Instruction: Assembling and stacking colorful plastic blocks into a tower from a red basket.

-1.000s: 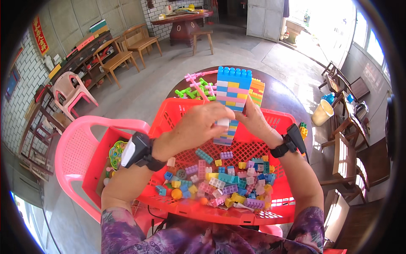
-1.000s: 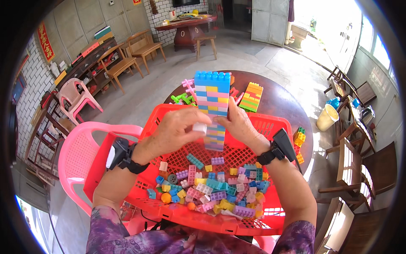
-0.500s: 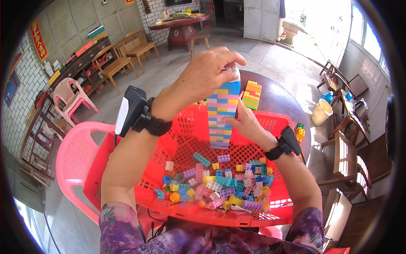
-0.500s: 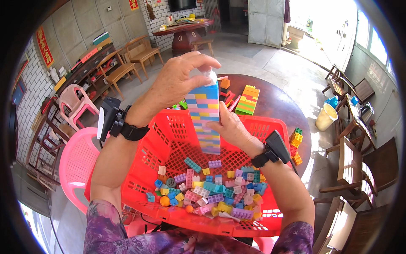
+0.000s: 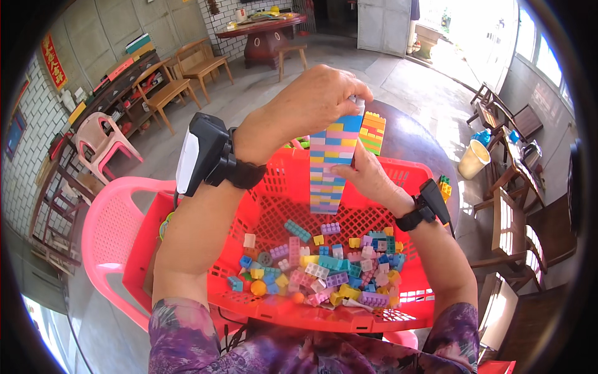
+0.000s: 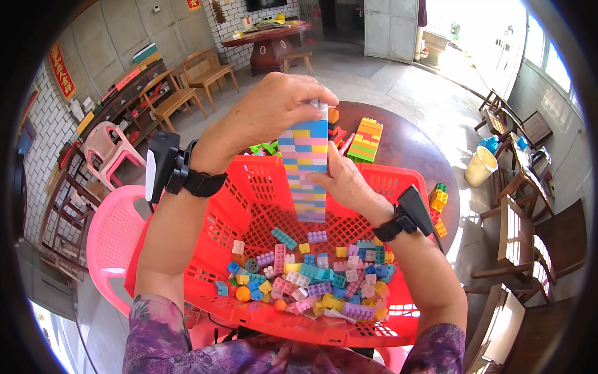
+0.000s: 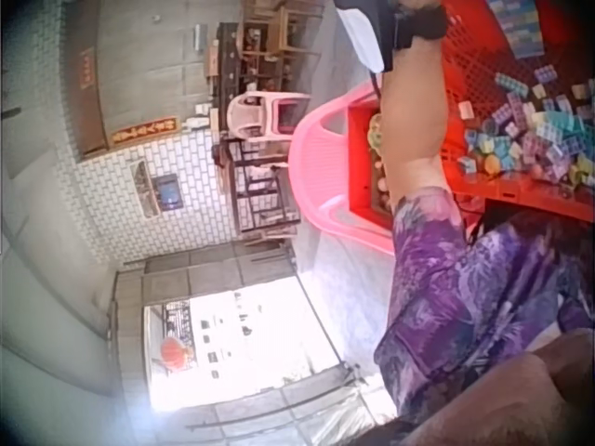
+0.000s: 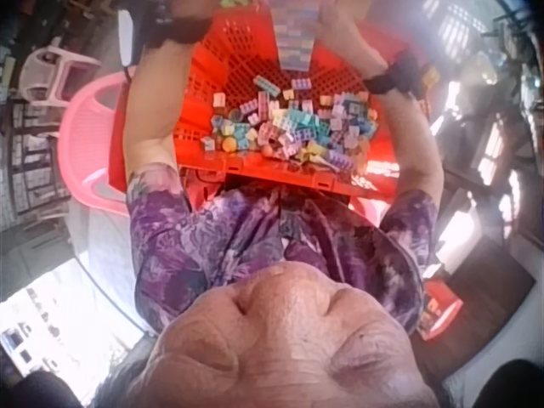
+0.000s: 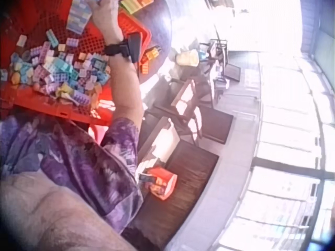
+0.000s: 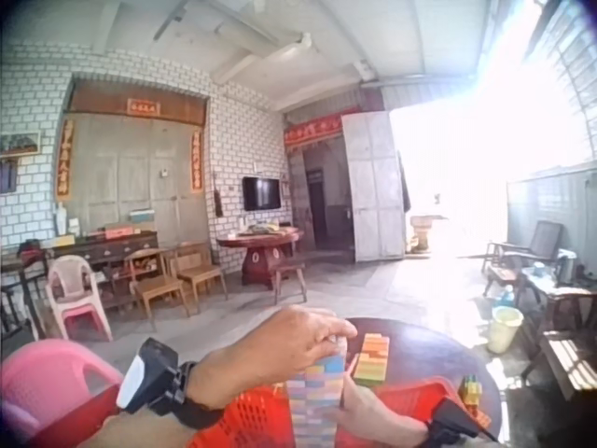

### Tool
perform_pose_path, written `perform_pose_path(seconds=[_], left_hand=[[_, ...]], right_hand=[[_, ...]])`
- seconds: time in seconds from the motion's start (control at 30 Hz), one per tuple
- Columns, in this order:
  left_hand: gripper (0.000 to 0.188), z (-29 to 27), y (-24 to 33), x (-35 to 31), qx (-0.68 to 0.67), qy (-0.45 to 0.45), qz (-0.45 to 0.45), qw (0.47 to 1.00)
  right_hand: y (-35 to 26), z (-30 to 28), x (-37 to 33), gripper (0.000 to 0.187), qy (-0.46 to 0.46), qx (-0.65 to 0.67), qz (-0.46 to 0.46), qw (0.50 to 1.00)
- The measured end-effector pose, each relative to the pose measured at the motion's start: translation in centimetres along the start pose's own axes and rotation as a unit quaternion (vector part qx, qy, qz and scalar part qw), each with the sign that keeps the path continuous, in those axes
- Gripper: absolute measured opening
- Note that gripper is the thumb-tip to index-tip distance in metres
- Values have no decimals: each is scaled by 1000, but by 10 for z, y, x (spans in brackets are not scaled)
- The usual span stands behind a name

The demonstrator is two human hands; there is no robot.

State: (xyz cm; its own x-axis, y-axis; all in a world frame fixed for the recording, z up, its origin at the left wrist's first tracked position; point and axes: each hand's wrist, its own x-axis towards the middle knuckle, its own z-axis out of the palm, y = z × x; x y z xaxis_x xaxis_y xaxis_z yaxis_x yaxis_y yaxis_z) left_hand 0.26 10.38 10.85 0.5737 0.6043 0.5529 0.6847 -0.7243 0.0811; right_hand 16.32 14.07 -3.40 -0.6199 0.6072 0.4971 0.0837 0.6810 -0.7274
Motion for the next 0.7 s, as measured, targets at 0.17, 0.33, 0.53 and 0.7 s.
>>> perform_pose_path(seconds=[0.17,0.33,0.53,0.7], left_hand=[[27,8,-1,-6,-6,38,-7,999],[27,9,0,-12,-39,48,-20,998],[28,8,0,-20,-140,42,-73,986],[27,8,-6,-25,-288,10,-141,947]], right_hand=[[2,0,1,52,-3,8,7,1000],[-2,1,0,51,-2,0,7,1000],[-10,2,-2,51,-6,-19,17,1000],[-8,4,-2,49,-13,-27,13,999]])
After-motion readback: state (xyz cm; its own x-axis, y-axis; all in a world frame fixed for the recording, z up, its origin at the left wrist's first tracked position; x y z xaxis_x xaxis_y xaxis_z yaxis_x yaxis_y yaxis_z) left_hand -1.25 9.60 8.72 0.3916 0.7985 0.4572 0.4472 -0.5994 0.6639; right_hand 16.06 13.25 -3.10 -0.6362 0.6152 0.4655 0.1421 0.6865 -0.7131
